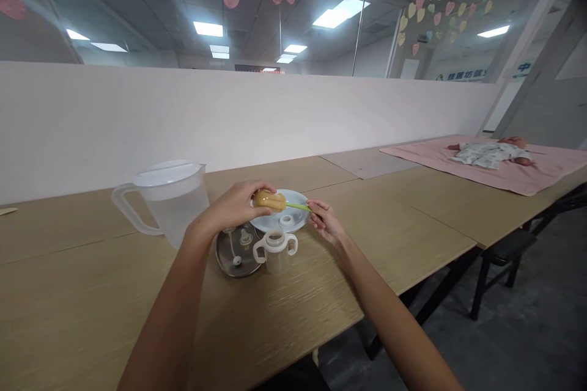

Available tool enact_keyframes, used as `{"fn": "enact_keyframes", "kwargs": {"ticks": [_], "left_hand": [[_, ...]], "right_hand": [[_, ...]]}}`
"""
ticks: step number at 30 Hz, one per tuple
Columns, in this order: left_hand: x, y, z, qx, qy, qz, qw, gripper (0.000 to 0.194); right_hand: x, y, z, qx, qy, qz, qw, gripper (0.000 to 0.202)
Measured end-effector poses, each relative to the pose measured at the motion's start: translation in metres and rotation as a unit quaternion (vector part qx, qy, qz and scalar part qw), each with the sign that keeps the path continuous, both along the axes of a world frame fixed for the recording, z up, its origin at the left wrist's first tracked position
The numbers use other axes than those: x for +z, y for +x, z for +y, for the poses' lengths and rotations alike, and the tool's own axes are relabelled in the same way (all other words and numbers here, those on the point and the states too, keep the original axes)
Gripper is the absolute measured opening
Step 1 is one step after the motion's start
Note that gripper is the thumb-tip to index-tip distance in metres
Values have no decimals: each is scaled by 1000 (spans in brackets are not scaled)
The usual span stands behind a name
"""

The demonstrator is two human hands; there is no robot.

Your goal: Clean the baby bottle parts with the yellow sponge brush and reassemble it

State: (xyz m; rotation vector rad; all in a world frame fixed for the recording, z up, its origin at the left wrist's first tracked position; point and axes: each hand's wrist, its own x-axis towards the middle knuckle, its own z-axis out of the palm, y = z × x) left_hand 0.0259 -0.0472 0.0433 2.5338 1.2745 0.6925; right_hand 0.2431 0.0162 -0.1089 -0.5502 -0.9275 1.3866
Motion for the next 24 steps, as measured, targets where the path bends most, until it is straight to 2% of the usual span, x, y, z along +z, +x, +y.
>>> {"fn": "enact_keyframes", "kwargs": {"ticks": [4,9,17,24], "left_hand": [[-2,0,2,58,-40,6,997,46],[-9,-1,14,114,6,27,993,53],[-8,-1,11,108,-11,-44,993,54],[-3,-6,7,61,-108,2,992,60]], "right_hand": [[0,0,0,10,3,12,1000,29],[1,-4,-3,22,-10,-35,999,31],[3,-10,-4,-1,-26,-45,999,35],[-1,-8,3,-38,-35,6,999,35]]}}
